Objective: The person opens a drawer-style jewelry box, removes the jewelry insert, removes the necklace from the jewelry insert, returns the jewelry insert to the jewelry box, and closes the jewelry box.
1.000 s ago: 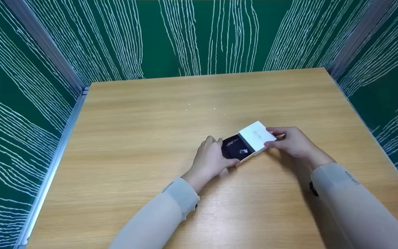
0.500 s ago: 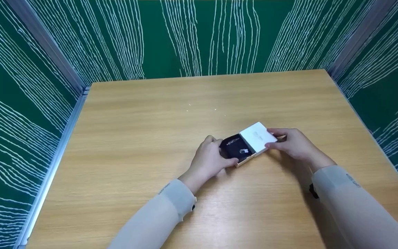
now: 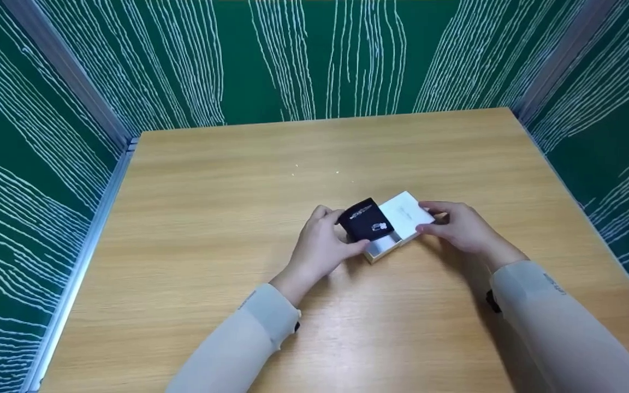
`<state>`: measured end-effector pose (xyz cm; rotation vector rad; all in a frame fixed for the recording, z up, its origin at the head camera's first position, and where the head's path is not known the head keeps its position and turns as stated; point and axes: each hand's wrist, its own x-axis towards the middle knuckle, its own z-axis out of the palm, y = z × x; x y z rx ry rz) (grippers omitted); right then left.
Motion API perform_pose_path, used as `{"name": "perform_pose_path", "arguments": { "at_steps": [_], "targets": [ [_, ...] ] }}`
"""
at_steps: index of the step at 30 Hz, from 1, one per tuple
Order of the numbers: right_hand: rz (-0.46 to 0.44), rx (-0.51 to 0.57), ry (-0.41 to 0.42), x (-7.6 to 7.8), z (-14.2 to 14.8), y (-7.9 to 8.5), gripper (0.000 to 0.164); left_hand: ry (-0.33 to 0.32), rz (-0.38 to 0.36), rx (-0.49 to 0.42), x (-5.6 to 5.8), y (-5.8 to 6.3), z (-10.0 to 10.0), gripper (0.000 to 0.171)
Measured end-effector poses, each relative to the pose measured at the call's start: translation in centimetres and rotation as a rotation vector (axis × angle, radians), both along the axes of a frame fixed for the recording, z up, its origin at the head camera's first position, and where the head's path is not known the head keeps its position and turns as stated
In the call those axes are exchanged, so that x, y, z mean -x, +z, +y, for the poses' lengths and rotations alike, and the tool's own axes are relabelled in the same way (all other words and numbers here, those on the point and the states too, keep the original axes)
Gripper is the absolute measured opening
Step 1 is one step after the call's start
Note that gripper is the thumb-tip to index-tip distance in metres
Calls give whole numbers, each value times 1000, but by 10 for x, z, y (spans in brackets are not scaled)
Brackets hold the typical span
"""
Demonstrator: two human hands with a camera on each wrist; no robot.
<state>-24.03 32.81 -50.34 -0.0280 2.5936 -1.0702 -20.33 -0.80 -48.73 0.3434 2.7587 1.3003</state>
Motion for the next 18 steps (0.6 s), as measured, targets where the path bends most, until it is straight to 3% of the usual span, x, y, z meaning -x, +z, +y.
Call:
{"name": "perform_pose_path", "arguments": {
  "at_steps": [12,18],
  "targets": [
    [7,0,-26,-4,2,1,77,27,25,-45,-2,10,-11,87],
    [81,-4,-47,-8,-1,7,74,34,41,-57,-3,12,-14,88]
  ]
}}
